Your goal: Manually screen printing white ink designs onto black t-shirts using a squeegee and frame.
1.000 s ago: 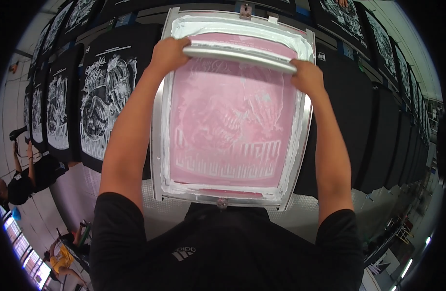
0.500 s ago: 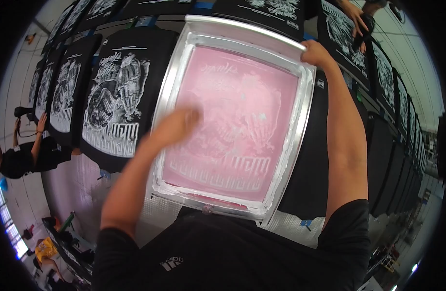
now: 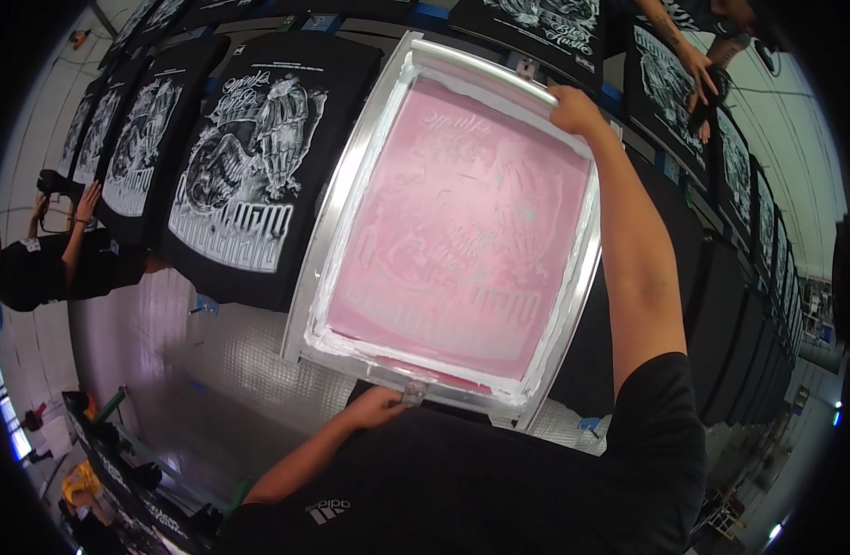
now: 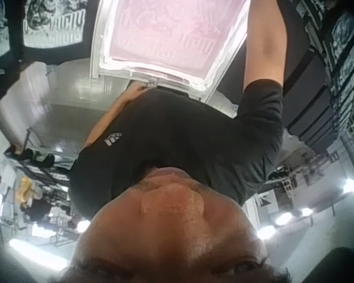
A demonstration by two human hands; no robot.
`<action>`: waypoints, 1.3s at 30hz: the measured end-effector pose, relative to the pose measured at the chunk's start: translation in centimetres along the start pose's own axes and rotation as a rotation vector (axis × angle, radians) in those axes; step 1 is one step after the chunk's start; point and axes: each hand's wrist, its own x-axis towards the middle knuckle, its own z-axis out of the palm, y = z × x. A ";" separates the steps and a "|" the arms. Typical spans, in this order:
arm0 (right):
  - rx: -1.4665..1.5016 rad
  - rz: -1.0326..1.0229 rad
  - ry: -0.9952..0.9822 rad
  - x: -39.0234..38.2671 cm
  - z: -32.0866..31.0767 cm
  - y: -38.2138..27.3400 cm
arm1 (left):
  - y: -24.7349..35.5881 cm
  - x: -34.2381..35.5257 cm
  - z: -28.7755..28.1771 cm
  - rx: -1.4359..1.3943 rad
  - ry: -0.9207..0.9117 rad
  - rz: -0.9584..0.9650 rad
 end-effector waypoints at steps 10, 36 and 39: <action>0.146 -0.029 -0.062 -32.6 7.5 -15.1 | -0.6 0.8 0.7 0.150 0.037 0.042; 1.403 0.423 0.206 -47.9 13.3 -6.3 | 6.7 -3.6 -14.6 0.363 1.239 0.082; 1.479 0.426 0.213 -47.3 13.1 -6.0 | 6.4 -1.7 -15.2 0.186 1.065 0.139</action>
